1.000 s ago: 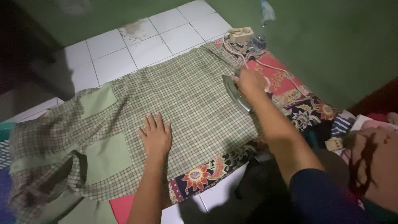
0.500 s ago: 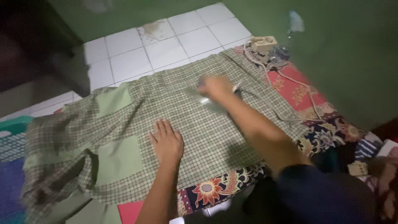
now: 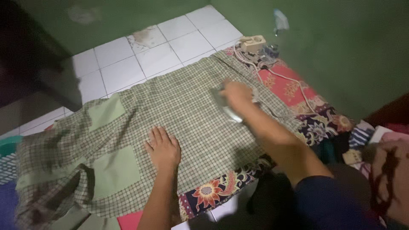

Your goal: The person irons a checkered shirt on a table covered with a patterned cloth. They smooth the fabric, use a spray bottle to wet the shirt, and iron different sections including the sleeves and body.

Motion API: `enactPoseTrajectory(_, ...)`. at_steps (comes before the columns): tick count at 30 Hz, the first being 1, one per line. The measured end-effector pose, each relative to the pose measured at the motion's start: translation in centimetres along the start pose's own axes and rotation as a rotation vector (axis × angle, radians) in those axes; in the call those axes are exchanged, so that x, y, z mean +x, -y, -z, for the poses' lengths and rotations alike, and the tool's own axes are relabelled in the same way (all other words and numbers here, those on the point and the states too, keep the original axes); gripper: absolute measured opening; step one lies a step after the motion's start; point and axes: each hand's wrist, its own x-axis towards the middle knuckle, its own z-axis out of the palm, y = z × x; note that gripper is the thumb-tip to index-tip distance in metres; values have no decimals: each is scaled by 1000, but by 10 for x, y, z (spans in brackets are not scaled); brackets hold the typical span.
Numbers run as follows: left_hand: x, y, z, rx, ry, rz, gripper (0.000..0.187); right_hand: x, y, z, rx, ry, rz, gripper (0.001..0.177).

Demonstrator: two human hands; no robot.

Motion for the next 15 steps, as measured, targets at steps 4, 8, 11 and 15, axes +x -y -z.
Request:
enactPoseTrajectory(4, 1, -1, -5, -29, -53, -9, 67, -6, -62, 32, -9, -105, -269, 42)
enactPoseTrajectory(8, 2, -3, -4, 1, -94, -6, 67, -1, -81, 31, 129, -227, -260, 36)
enactPoseTrajectory(11, -3, 1, -5, -2, -75, -14, 68, -27, -64, 12, 262, -100, -76, 34)
enactPoseTrajectory(15, -1, 1, -6, -7, -88, -19, 68, -89, -2, -13, 78, -19, 174, 42)
